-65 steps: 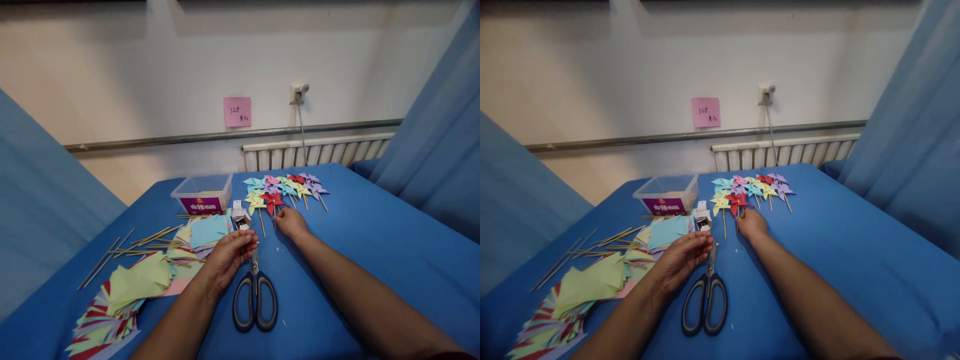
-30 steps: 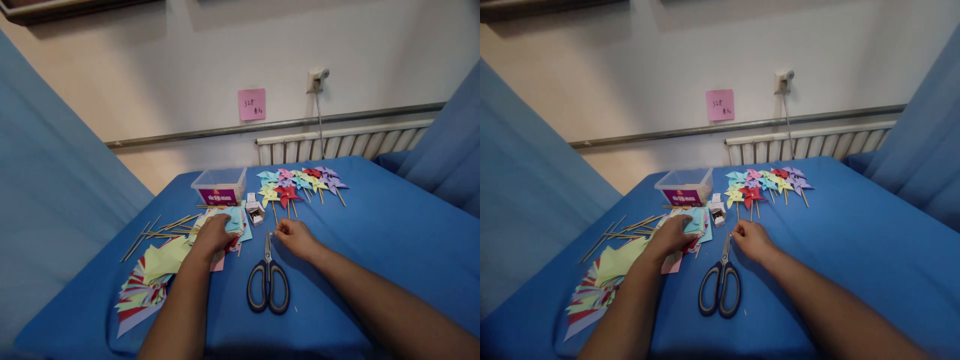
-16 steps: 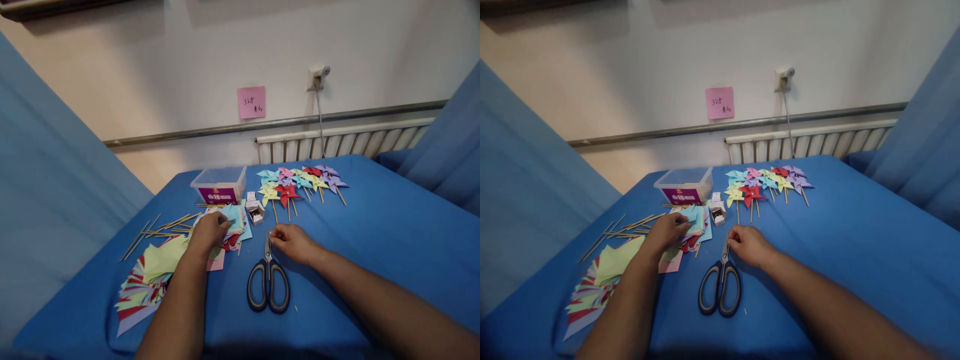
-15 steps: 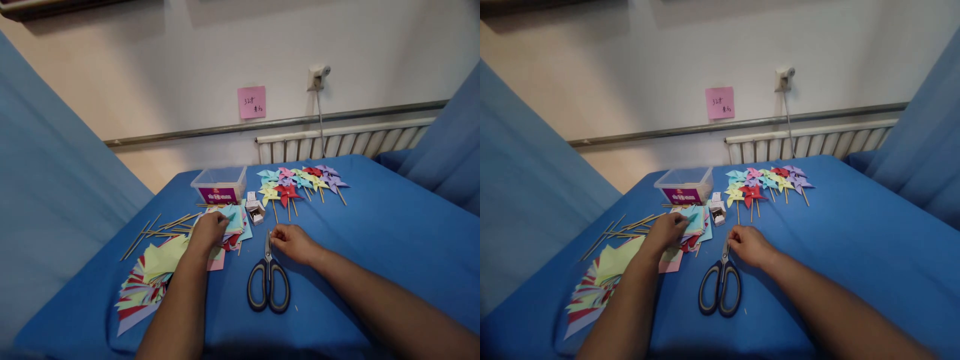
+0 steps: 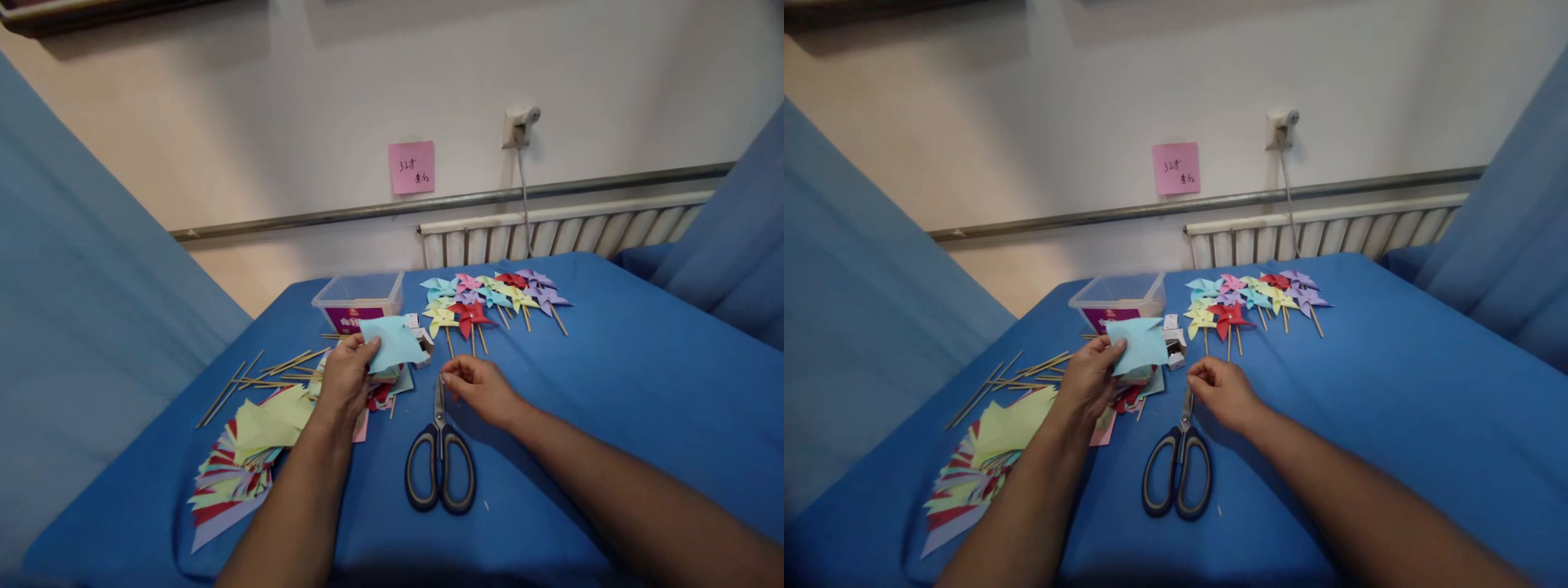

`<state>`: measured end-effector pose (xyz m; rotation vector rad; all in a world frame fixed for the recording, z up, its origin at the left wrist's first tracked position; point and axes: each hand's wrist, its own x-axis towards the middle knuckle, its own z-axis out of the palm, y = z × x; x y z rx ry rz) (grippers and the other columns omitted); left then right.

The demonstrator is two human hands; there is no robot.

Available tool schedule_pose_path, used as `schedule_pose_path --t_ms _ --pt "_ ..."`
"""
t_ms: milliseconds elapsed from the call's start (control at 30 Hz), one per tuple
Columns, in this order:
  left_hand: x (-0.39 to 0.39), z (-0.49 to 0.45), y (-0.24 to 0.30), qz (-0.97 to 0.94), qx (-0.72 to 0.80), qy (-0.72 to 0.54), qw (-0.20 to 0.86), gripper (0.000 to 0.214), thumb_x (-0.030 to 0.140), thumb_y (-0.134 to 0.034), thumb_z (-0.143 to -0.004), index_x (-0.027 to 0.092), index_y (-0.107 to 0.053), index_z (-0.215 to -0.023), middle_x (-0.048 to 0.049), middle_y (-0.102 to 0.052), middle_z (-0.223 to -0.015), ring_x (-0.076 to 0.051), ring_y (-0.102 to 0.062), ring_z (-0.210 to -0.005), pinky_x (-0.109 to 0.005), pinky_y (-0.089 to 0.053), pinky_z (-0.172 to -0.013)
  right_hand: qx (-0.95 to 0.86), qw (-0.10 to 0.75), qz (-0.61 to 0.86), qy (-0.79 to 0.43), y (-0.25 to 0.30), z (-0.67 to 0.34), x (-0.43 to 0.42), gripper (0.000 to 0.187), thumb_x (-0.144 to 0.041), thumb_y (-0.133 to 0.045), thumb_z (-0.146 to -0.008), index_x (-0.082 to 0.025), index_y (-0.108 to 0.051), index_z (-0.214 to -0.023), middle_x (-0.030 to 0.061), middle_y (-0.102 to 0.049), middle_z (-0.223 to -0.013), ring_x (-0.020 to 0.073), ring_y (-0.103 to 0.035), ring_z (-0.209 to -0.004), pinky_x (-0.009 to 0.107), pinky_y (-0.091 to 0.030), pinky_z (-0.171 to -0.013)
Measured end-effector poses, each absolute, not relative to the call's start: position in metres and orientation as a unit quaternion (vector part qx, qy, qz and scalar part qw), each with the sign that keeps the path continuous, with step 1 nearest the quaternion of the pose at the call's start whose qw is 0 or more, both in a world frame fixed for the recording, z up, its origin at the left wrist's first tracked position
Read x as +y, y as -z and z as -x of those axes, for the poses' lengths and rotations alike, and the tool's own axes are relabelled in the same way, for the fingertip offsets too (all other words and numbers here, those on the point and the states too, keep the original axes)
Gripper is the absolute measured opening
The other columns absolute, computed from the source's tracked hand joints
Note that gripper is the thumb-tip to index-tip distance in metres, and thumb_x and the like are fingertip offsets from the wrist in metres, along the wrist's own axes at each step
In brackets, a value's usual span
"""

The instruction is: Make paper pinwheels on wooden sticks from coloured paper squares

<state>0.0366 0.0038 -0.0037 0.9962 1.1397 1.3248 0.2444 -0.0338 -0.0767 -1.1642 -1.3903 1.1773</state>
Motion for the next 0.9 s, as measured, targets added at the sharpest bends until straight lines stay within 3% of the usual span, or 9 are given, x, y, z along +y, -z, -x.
schedule_pose_path --t_ms 100,267,400,533,633,733,800,900 --pt "-0.003 -0.050 0.007 -0.417 0.453 -0.519 0.592 0.042 0.028 -0.084 -0.057 0.014 -0.061 -0.089 -0.0010 -0.067 -0.068 -0.013 -0.059 -0.054 -0.024 -0.049 -0.052 -0.499 0.503 0.462 -0.533 0.067 -0.247 -0.032 0.027 -0.039 -0.066 -0.075 -0.018 -0.062 -0.093 -0.0014 -0.062 -0.068 0.0122 -0.056 -0.055 0.025 -0.046 -0.055" --pt "-0.012 -0.064 0.016 -0.425 0.407 -0.466 0.661 0.045 0.025 -0.086 -0.058 0.011 -0.063 -0.093 -0.0055 -0.071 -0.075 -0.014 -0.065 -0.063 -0.026 -0.052 -0.065 -0.405 0.516 0.415 -0.630 0.054 -0.254 -0.034 0.043 -0.060 -0.066 -0.077 -0.017 -0.060 -0.079 -0.0015 -0.057 -0.065 0.0075 -0.047 -0.047 0.020 -0.027 -0.040" --pt "-0.017 -0.070 0.021 -0.449 0.401 -0.436 0.669 0.046 0.026 -0.084 -0.060 0.012 -0.061 -0.096 -0.0047 -0.071 -0.071 -0.015 -0.065 -0.061 -0.027 -0.052 -0.066 -0.398 0.510 0.397 -0.651 0.057 -0.256 -0.036 0.043 -0.054 -0.080 -0.065 -0.017 -0.058 -0.070 -0.0053 -0.048 -0.051 0.0058 -0.037 -0.042 0.020 -0.020 -0.039" --pt "-0.019 -0.074 0.029 -0.491 0.419 -0.407 0.646 0.040 0.032 -0.078 -0.068 0.012 -0.061 -0.098 -0.0061 -0.072 -0.075 -0.016 -0.065 -0.062 -0.029 -0.052 -0.066 -0.401 0.519 0.425 -0.623 0.062 -0.254 -0.037 0.041 -0.051 -0.083 -0.063 -0.016 -0.061 -0.068 -0.0049 -0.050 -0.048 0.0062 -0.037 -0.042 0.021 -0.020 -0.040" --pt "-0.017 -0.074 0.034 -0.568 0.453 -0.409 0.552 0.035 0.033 -0.072 -0.073 0.013 -0.063 -0.100 -0.0097 -0.073 -0.091 -0.018 -0.067 -0.074 -0.030 -0.052 -0.072 -0.386 0.534 0.438 -0.612 0.064 -0.252 -0.038 0.043 -0.052 -0.084 -0.060 -0.017 -0.059 -0.065 -0.0040 -0.052 -0.050 0.0068 -0.039 -0.042 0.022 -0.022 -0.041" --pt "-0.011 -0.058 0.028 -0.648 0.536 -0.409 0.355 0.029 0.027 -0.067 -0.075 0.016 -0.066 -0.102 -0.0099 -0.072 -0.101 -0.019 -0.067 -0.086 -0.030 -0.051 -0.079 -0.383 0.531 0.451 -0.607 0.066 -0.250 -0.038 0.044 -0.053 -0.084 -0.058 -0.016 -0.062 -0.069 -0.0026 -0.056 -0.053 0.0069 -0.038 -0.043 0.023 -0.022 -0.042" --pt "-0.001 -0.030 0.015 -0.686 0.597 -0.344 0.234 0.031 0.024 -0.060 -0.079 0.017 -0.065 -0.109 -0.0094 -0.072 -0.101 -0.020 -0.067 -0.086 -0.031 -0.051 -0.078 -0.389 0.526 0.459 -0.602 0.068 -0.250 -0.038 0.045 -0.053 -0.083 -0.058 -0.015 -0.063 -0.070 -0.0018 -0.057 -0.054 0.0072 -0.038 -0.043 0.024 -0.022 -0.043" --pt "0.024 0.032 -0.010 -0.723 0.673 -0.153 0.038 0.043 0.019 -0.059 -0.076 0.019 -0.064 -0.118 -0.0113 -0.068 -0.118 -0.027 -0.062 -0.109 -0.036 -0.047 -0.090 -0.396 0.526 0.463 -0.593 0.070 -0.250 -0.038 0.044 -0.053 -0.082 -0.059 -0.016 -0.061 -0.068 -0.0016 -0.057 -0.054 0.0077 -0.039 -0.045 0.024 -0.023 -0.044"
